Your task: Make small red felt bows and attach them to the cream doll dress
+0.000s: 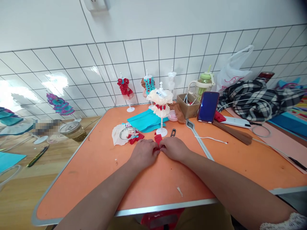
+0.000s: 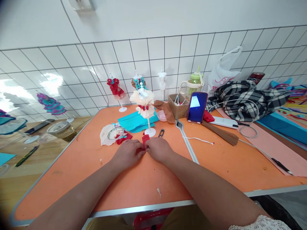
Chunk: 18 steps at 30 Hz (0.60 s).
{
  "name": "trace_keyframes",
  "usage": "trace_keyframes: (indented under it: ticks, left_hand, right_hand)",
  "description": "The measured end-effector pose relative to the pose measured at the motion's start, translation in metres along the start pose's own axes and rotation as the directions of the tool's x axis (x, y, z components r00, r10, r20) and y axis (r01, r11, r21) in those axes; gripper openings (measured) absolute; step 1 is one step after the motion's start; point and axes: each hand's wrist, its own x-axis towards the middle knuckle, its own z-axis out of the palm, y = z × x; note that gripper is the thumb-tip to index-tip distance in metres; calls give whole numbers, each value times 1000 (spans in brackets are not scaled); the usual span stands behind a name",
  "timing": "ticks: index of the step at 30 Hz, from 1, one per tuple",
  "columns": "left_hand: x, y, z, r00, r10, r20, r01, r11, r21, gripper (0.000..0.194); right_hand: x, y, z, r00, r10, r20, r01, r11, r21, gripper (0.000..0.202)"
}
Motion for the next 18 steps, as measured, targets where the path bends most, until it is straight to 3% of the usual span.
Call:
trace_keyframes:
  ticks: [18]
  left_hand:
    - [2, 2, -3, 998, -67, 23, 67, 998, -22, 21]
  right_hand:
    - [1, -4, 1, 999, 53, 6, -53, 998, 41, 18]
